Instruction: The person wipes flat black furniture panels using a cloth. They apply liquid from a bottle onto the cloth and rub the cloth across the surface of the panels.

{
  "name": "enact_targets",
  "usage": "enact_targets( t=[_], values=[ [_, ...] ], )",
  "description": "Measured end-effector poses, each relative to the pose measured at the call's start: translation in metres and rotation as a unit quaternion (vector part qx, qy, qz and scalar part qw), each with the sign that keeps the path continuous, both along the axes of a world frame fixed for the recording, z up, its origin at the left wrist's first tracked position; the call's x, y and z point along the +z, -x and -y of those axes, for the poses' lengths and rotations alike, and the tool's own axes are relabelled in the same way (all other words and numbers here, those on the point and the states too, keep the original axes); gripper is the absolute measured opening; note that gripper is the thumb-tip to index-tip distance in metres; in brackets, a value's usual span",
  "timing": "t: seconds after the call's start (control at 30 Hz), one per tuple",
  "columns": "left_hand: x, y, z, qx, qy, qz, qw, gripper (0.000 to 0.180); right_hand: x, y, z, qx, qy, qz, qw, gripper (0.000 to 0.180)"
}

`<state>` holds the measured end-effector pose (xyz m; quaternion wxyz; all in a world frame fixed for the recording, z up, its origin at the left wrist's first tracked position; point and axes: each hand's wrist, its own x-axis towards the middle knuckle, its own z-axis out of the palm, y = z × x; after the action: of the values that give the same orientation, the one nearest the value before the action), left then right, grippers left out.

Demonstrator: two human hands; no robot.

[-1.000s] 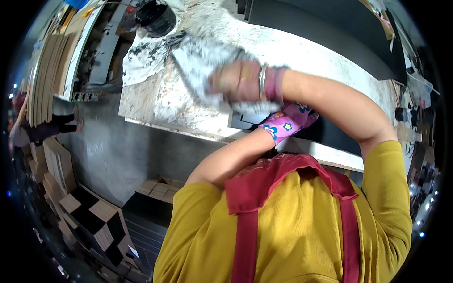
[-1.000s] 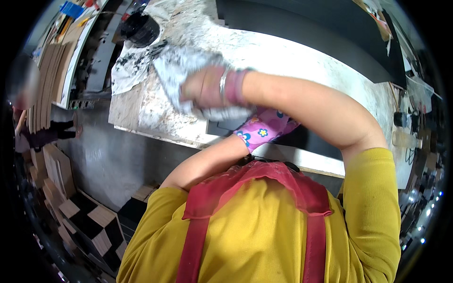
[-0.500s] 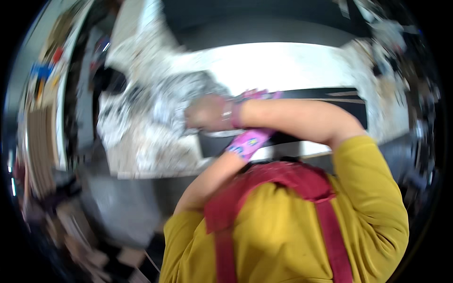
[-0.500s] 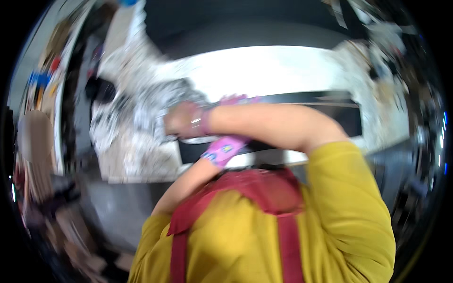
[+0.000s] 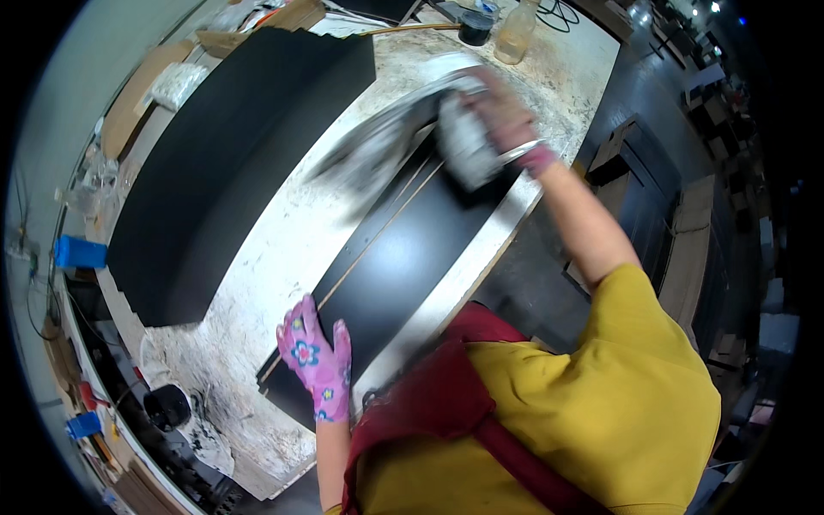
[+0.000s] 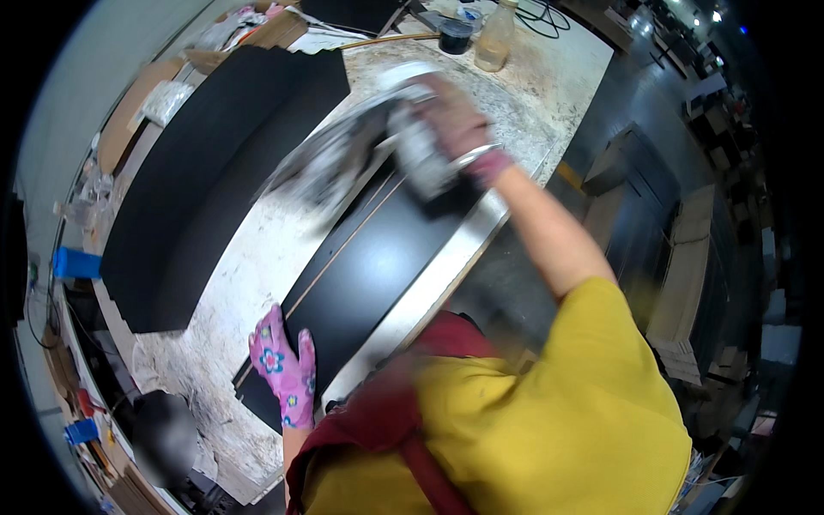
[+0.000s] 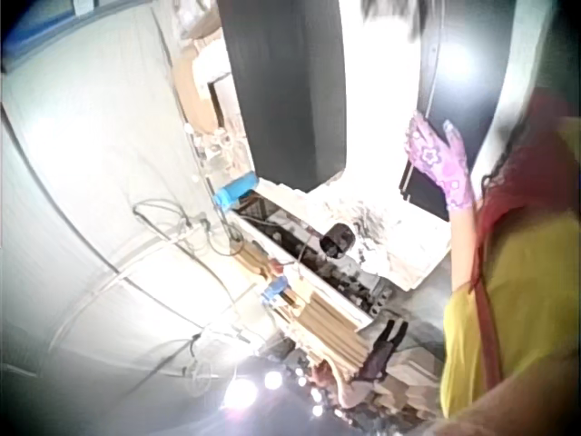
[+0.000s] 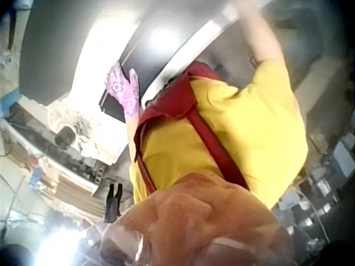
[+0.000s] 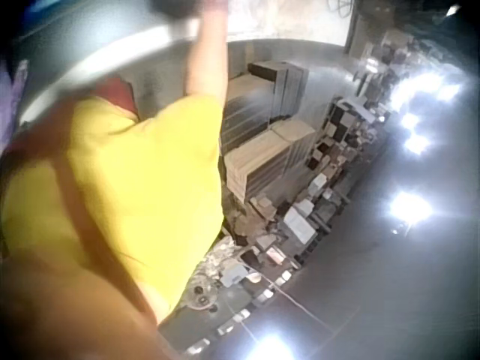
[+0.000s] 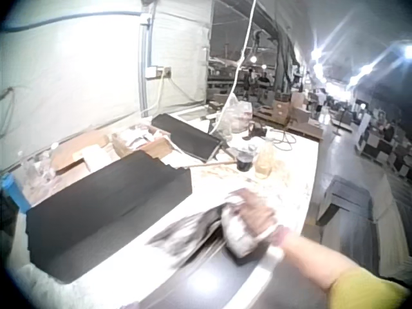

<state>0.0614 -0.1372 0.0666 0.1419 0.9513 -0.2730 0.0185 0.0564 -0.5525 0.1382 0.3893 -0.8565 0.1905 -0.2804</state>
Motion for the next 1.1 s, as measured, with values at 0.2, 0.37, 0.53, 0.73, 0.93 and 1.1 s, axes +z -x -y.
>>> enact_targets(
  t=[0.2,0.37,0.53,0.73,0.93,1.1],
  values=[
    [-0.002,0.014,-0.043,0.002,-0.036,0.009,0.999,0.051,-0.062,0.119,0.177,-0.174,-0.216,0.019,0.961,0.056],
    [0.003,0.025,-0.067,0.059,-0.127,-0.01,0.99,0.05,-0.087,0.119,0.176,-0.182,-0.147,-0.048,0.971,0.055],
    [0.007,0.034,0.007,0.078,0.004,-0.09,0.993,0.062,-0.111,0.106,0.181,-0.098,-0.04,-0.128,0.986,0.05],
    [-0.011,0.043,0.076,-0.207,-0.246,0.017,0.947,0.082,-0.133,0.102,0.176,-0.079,0.075,-0.095,0.989,0.046],
    [-0.002,0.04,0.086,-0.166,-0.185,-0.021,0.968,0.087,-0.121,0.097,0.176,-0.077,0.059,-0.132,0.986,0.039],
    [-0.002,0.039,0.086,-0.163,-0.181,-0.037,0.969,0.083,-0.124,0.099,0.172,-0.08,0.073,-0.08,0.991,0.037]
  ],
)
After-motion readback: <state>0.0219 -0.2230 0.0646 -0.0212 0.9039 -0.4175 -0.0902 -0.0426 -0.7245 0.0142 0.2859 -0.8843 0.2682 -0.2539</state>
